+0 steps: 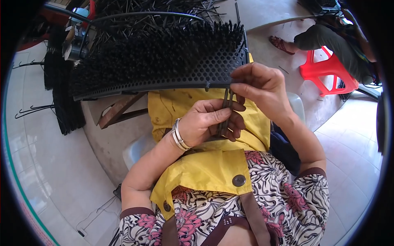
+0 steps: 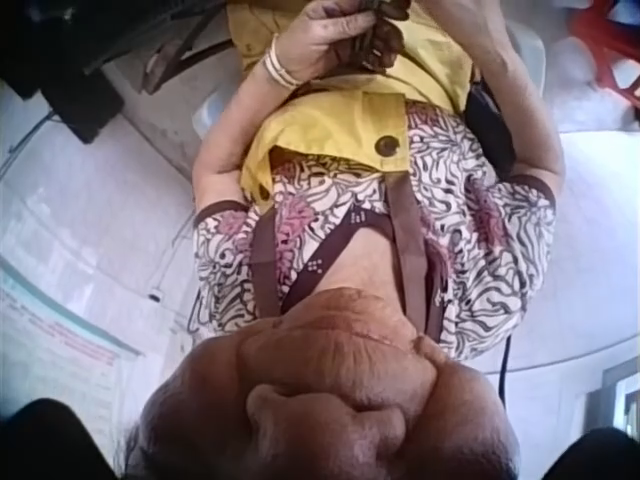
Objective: Manually inserting thin plastic rods into a grid-like base to assemble products.
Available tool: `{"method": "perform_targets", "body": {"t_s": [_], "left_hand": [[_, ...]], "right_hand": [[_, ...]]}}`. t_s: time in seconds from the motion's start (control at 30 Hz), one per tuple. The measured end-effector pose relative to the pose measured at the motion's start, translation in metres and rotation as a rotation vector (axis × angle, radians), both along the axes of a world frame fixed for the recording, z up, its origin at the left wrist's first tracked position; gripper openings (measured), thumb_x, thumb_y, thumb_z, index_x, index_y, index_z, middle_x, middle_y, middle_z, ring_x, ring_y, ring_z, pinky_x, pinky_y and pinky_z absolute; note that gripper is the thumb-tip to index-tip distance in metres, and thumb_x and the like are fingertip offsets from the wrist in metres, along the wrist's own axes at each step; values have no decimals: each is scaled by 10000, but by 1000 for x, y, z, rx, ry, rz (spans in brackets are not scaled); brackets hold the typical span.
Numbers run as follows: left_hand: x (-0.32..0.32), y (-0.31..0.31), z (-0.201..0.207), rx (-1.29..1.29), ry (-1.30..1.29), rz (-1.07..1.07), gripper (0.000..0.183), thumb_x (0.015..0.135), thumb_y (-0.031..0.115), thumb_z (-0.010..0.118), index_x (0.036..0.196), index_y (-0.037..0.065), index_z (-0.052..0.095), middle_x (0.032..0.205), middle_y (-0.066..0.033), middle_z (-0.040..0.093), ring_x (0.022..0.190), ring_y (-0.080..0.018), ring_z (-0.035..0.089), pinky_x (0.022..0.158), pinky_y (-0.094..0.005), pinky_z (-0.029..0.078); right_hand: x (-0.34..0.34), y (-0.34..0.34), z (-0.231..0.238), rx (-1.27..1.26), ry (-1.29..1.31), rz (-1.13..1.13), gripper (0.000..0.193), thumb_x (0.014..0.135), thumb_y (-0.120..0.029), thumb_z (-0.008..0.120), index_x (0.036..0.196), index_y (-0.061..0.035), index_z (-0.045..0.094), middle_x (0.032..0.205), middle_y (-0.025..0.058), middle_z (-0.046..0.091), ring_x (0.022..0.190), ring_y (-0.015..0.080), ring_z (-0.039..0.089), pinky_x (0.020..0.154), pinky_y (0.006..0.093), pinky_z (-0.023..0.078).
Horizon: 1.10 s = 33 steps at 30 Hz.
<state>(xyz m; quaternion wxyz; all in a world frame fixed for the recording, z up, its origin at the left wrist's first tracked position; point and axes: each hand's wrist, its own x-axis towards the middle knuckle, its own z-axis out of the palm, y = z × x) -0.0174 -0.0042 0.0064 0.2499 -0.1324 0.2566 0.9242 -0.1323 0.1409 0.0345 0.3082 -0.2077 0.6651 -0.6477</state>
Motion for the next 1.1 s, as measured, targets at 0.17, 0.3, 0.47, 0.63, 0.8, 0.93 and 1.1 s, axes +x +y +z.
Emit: {"method": "perform_targets", "body": {"t_s": [0.17,0.3,0.47,0.63,0.8,0.93,1.1], "left_hand": [[-5,-6,-7,33,-39,86,332,900,150,460,1169,-44,444,956,-165,599,842,-255,608,733,-360,500],[0,-3,-16,-10,-97,104,340,901,152,458,1181,-39,433,991,-160,590,865,-248,602,751,-351,496],[5,0,-17,-23,-156,168,294,890,157,494,1103,-46,497,1006,-144,587,887,-231,600,781,-326,499],[6,-3,-22,-20,-135,169,264,890,150,491,1064,-45,524,1022,-140,581,905,-234,595,796,-334,495],[8,-5,-23,-18,-147,165,246,889,146,491,1052,-34,533,1020,-138,582,910,-241,591,799,-362,493],[8,-6,-16,-60,-158,115,246,887,160,500,1061,-11,537,983,-134,593,884,-240,593,764,-387,504],[8,-4,-12,-28,-152,97,265,886,181,507,1082,4,532,952,-129,599,837,-239,601,719,-388,513]], "right_hand": [[-25,-2,7,-147,261,-273,131,761,43,613,890,55,588,708,40,608,584,54,542,525,176,440],[-44,-9,5,-192,548,-424,139,758,43,626,891,59,590,734,40,615,620,60,562,549,175,454],[-49,-27,-7,-142,973,-478,147,733,-4,666,868,21,615,776,59,644,666,91,622,605,204,482],[-51,-36,-6,0,1269,-244,165,713,41,664,863,52,597,810,114,635,674,163,632,619,243,495],[-57,-45,-3,52,1426,-93,160,680,37,658,830,21,604,776,125,599,671,256,608,593,293,485],[-57,-45,3,189,1489,140,179,654,32,643,822,11,588,767,105,571,678,260,570,567,317,470],[-50,-41,-2,225,1554,108,207,655,24,647,854,6,592,766,105,562,671,249,556,553,317,461]]}}
